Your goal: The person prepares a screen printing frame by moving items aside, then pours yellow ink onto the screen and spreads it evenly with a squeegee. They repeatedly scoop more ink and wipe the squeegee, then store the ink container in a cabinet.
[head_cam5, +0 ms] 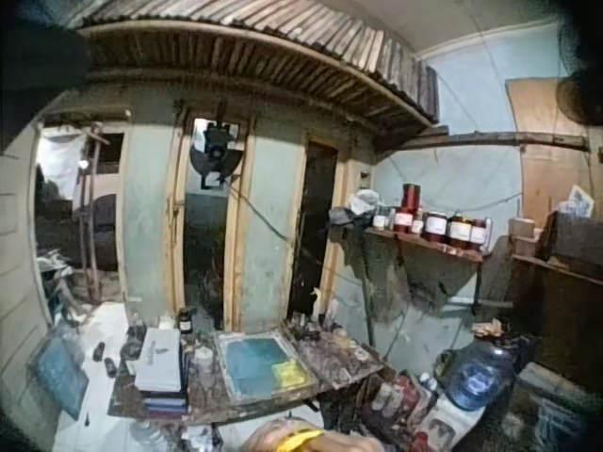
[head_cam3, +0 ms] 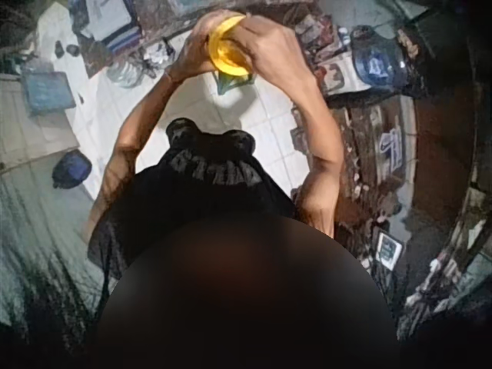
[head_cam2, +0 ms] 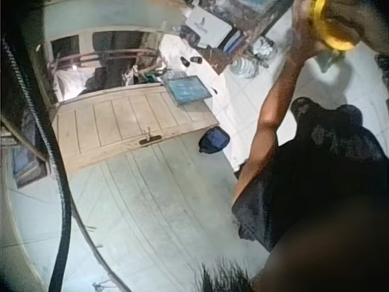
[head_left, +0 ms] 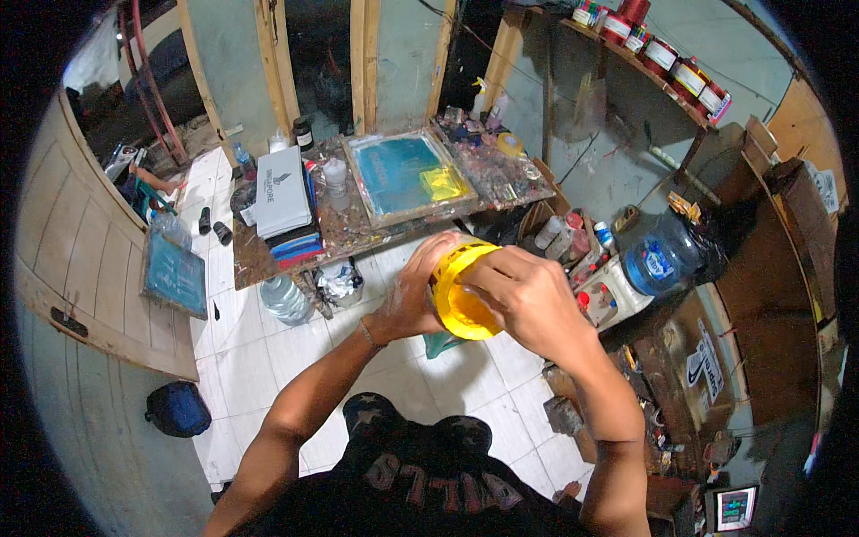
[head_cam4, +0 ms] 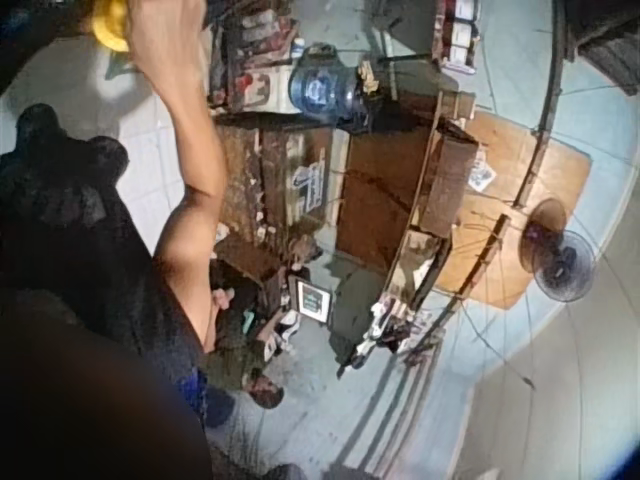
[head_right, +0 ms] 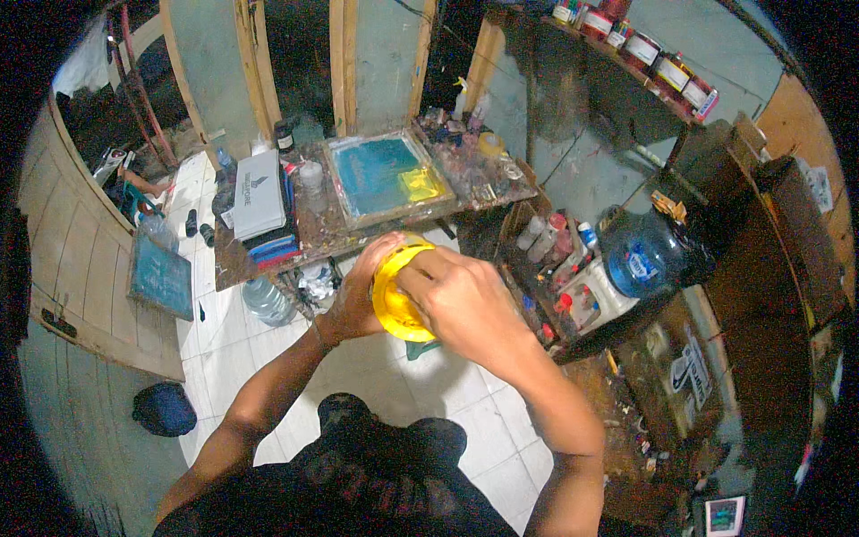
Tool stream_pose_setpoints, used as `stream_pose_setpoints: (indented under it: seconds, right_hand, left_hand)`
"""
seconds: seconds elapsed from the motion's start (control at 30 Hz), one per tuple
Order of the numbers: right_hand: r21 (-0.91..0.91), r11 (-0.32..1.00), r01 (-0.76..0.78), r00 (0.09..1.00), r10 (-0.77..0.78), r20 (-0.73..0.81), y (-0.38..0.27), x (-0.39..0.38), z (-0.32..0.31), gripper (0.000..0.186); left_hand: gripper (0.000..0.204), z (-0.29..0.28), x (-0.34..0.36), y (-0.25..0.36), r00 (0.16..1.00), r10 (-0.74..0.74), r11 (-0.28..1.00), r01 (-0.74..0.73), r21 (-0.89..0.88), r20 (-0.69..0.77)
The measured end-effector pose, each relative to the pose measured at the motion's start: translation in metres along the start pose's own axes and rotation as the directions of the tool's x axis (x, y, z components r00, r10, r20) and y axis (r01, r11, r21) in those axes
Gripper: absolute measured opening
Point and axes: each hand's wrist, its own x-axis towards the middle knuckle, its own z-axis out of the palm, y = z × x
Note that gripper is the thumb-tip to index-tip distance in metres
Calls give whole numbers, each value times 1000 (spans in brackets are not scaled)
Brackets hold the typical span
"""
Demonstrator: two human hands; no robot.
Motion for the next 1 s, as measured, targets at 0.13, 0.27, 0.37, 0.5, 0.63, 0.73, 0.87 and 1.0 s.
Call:
stream_pose_setpoints:
  seconds: [0.13, 0.27, 0.37, 0.5, 0.63, 0.73, 0.87, 1.0]
  right_hand:
    - [-119, 991, -60, 995, 51, -82, -25, -21, -10, 13]
    - [-139, 987, -84, 963, 45, -264, -40, -27, -17, 17]
    - [-186, 979, -87, 949, 24, -316, -42, -23, -13, 19]
    - [-198, 972, -128, 967, 78, -241, -51, -24, 1, 19]
    - [-93, 983, -161, 978, 146, -148, -63, -31, 16, 18]
    - [4, 983, -183, 938, 176, -298, -57, -27, 27, 22]
    - [-19, 975, -220, 945, 208, -251, -56, -18, 45, 16]
    - [141, 963, -229, 958, 249, -143, -61, -18, 55, 14]
  left_hand:
    - [108, -13, -5, -3, 994, -105, 995, 105, -6, -35]
    - [110, -17, -7, -3, 980, -144, 980, 121, -160, -138]
    - [103, -15, -6, -4, 991, -44, 991, 26, -133, -130]
    - [98, -16, -12, -5, 991, 67, 994, -77, -83, -120]
    - [99, -20, -24, -8, 992, -41, 984, 20, -176, -116]
    - [100, -21, -32, -11, 990, -103, 967, 78, -242, -95]
    - [102, -28, -48, -13, 979, -200, 945, 200, -260, 28]
    - [105, -30, -60, -24, 972, -230, 955, 235, -181, 49]
